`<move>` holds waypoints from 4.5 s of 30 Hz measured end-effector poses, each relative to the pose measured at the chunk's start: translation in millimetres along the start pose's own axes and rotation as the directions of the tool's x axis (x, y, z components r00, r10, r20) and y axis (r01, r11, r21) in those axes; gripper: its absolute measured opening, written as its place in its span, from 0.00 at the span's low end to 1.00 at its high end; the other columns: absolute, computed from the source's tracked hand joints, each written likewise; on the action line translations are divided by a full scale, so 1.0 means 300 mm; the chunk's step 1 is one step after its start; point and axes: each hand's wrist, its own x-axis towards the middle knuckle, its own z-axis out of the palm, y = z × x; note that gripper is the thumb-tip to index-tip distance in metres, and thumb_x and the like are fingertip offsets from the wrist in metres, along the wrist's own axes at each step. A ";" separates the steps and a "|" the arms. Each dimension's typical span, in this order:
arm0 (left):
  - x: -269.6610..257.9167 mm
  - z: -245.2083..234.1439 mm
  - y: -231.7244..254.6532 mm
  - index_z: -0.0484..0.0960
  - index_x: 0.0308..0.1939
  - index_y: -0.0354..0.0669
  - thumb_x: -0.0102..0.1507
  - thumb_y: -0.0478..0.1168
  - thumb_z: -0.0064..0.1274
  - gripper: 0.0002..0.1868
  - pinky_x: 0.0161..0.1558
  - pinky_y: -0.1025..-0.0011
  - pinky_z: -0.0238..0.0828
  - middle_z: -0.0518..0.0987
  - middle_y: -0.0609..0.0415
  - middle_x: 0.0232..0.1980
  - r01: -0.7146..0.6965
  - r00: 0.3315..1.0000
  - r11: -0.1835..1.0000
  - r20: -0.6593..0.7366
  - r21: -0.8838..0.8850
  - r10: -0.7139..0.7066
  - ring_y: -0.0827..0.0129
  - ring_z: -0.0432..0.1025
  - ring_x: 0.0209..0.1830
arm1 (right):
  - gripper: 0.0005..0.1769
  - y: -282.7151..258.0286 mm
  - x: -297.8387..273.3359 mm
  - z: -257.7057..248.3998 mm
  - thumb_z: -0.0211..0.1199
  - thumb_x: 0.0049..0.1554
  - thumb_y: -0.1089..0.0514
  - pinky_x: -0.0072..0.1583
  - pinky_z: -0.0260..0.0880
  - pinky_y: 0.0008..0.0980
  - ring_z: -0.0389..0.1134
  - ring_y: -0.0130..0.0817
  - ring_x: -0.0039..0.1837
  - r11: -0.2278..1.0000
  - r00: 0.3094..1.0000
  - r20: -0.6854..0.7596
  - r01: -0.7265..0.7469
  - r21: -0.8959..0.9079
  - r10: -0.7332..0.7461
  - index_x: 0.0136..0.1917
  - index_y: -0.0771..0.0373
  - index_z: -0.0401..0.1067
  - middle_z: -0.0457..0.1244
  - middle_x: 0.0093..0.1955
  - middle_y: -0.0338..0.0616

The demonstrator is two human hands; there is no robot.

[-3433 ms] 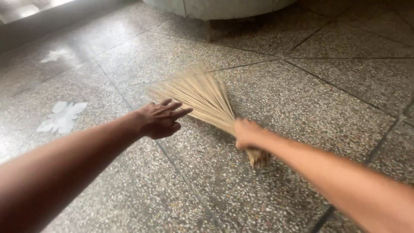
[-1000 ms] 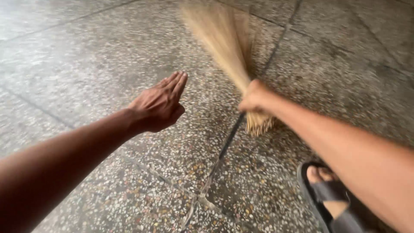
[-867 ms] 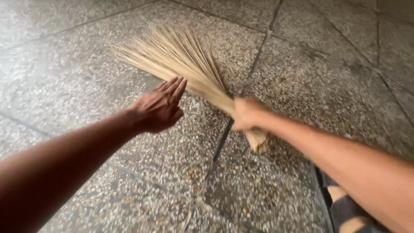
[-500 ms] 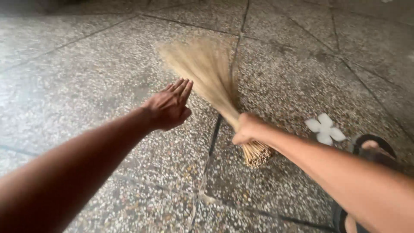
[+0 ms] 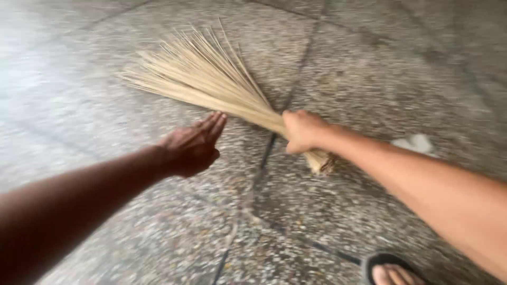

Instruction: Tying a bundle of broomsticks and sweeping a tiled floor.

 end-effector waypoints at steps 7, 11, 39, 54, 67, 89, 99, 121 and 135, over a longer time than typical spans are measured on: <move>-0.344 0.133 -0.045 0.29 0.77 0.31 0.69 0.46 0.30 0.41 0.77 0.66 0.41 0.32 0.41 0.83 0.389 0.911 0.914 0.198 -0.119 -0.362 0.56 0.32 0.83 | 0.38 -0.335 0.176 0.018 0.77 0.46 0.50 0.51 0.79 0.39 0.75 0.46 0.51 0.993 0.993 -0.039 0.115 0.020 -0.114 0.62 0.73 0.66 0.69 0.54 0.60; -0.463 0.158 0.024 0.28 0.77 0.30 0.68 0.44 0.29 0.40 0.78 0.65 0.33 0.31 0.39 0.82 0.503 0.858 0.836 0.248 -0.221 -0.450 0.56 0.30 0.83 | 0.39 -0.523 0.091 0.057 0.77 0.46 0.50 0.51 0.78 0.41 0.73 0.48 0.51 0.957 0.972 0.075 0.233 -0.172 -0.223 0.63 0.73 0.66 0.68 0.55 0.61; -1.296 0.429 0.099 0.31 0.78 0.35 0.67 0.48 0.28 0.41 0.78 0.60 0.32 0.33 0.40 0.82 0.888 0.378 0.273 0.247 -0.371 -0.892 0.51 0.31 0.83 | 0.40 -1.275 -0.340 0.327 0.75 0.47 0.55 0.45 0.76 0.31 0.72 0.40 0.44 0.676 0.725 0.280 0.688 -0.264 -0.629 0.64 0.78 0.63 0.67 0.49 0.59; -1.593 0.448 0.206 0.32 0.79 0.37 0.67 0.46 0.25 0.39 0.78 0.61 0.30 0.34 0.44 0.83 0.924 0.166 0.032 0.325 -0.381 -0.931 0.55 0.30 0.83 | 0.41 -1.500 -0.613 0.468 0.80 0.44 0.49 0.63 0.69 0.48 0.66 0.53 0.63 0.451 0.561 0.227 0.800 -0.395 -0.796 0.63 0.68 0.64 0.63 0.61 0.59; -1.830 0.457 0.551 0.33 0.79 0.35 0.68 0.50 0.28 0.40 0.79 0.60 0.32 0.36 0.43 0.83 0.970 0.244 0.194 0.537 -0.148 -0.808 0.55 0.31 0.84 | 0.34 -1.679 -0.742 0.592 0.76 0.43 0.52 0.60 0.74 0.39 0.72 0.49 0.60 0.448 0.556 0.302 0.819 -0.359 -0.774 0.59 0.72 0.73 0.68 0.58 0.61; -2.021 0.620 1.138 0.44 0.77 0.32 0.69 0.50 0.33 0.38 0.78 0.58 0.37 0.45 0.41 0.82 0.937 -0.061 -0.247 0.583 -0.245 -0.810 0.54 0.38 0.83 | 0.12 -1.721 -1.081 0.873 0.59 0.54 0.62 0.41 0.73 0.47 0.72 0.49 0.43 -0.537 -0.266 0.617 0.786 -0.305 -0.741 0.52 0.62 0.66 0.67 0.40 0.52; -2.120 0.689 1.360 0.41 0.77 0.33 0.70 0.52 0.29 0.37 0.77 0.57 0.38 0.44 0.41 0.82 0.948 -0.070 -0.261 0.682 -0.180 -0.728 0.54 0.38 0.82 | 0.17 -1.718 -1.337 0.950 0.63 0.54 0.62 0.48 0.77 0.51 0.69 0.47 0.39 -0.381 -0.174 0.548 0.877 -0.291 -0.818 0.54 0.70 0.63 0.66 0.37 0.55; -2.458 0.957 1.378 0.45 0.76 0.32 0.68 0.49 0.30 0.36 0.76 0.60 0.44 0.56 0.40 0.77 0.863 -0.157 -0.376 0.529 -0.337 -0.834 0.53 0.49 0.79 | 0.13 -2.046 -1.519 1.303 0.67 0.51 0.59 0.40 0.67 0.40 0.67 0.40 0.41 -0.362 -0.121 0.609 0.886 -0.289 -0.784 0.50 0.62 0.70 0.66 0.40 0.50; -2.358 0.711 1.500 0.45 0.80 0.46 0.70 0.49 0.31 0.35 0.73 0.57 0.56 0.60 0.44 0.76 0.870 -0.156 -0.472 0.831 -0.140 -0.534 0.58 0.58 0.75 | 0.18 -1.978 -1.505 1.577 0.73 0.47 0.57 0.34 0.62 0.31 0.63 0.34 0.35 -0.608 -0.608 0.394 0.781 0.142 -0.689 0.45 0.66 0.70 0.67 0.39 0.53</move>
